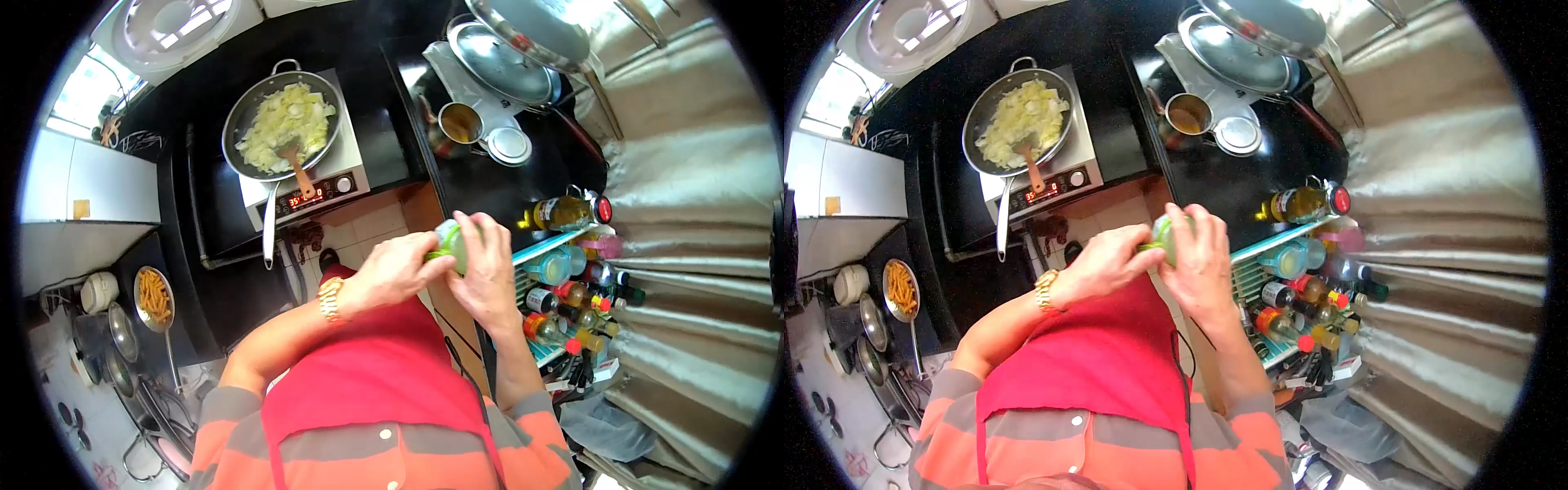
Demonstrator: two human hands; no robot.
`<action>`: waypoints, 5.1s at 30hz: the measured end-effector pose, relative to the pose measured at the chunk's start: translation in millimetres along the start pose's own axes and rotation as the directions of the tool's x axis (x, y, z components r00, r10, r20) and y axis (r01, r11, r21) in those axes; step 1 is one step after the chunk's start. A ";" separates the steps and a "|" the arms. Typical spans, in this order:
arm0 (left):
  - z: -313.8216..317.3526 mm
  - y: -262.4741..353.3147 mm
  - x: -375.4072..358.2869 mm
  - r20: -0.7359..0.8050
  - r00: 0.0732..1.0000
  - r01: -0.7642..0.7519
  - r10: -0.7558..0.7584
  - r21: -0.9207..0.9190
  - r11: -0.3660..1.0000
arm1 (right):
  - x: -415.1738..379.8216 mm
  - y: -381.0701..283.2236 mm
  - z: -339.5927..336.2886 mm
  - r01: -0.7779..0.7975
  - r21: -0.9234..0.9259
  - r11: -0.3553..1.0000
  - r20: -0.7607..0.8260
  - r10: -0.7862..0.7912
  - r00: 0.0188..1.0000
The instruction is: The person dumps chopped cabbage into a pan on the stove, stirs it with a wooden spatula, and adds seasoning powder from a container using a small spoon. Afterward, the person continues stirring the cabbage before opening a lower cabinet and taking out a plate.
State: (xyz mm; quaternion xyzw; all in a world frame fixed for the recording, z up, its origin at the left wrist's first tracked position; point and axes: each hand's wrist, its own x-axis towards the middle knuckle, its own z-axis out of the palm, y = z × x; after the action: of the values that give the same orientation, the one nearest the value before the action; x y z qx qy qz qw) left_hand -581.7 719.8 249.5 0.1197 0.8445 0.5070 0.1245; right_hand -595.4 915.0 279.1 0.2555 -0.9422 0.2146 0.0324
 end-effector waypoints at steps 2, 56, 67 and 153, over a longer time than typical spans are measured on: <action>-20.0 -26.2 -15.7 -0.042 0.999 -0.016 0.011 -0.127 0.992 | 22.3 -19.8 16.4 0.094 0.014 0.995 0.022 -0.095 0.995; -194.9 -161.6 -144.7 -0.555 0.823 0.104 -0.121 -0.062 0.993 | 197.0 -189.9 165.6 0.495 0.275 0.825 0.242 -0.557 0.794; -186.0 -165.0 -148.9 -0.594 0.799 0.090 -0.088 -0.027 0.996 | 198.3 -196.8 196.4 0.214 0.433 0.876 0.328 -0.374 0.867; -168.2 -163.2 -121.3 -0.506 0.851 0.109 -0.138 -0.087 0.990 | 190.2 -153.2 186.5 0.324 0.350 0.879 0.182 -0.403 0.897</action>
State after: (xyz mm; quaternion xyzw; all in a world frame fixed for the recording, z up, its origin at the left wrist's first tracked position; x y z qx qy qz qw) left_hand -535.9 466.3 192.1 -0.0768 0.8389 0.5344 -0.0681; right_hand -675.5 628.5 202.0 0.4558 -0.8274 0.3163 -0.0867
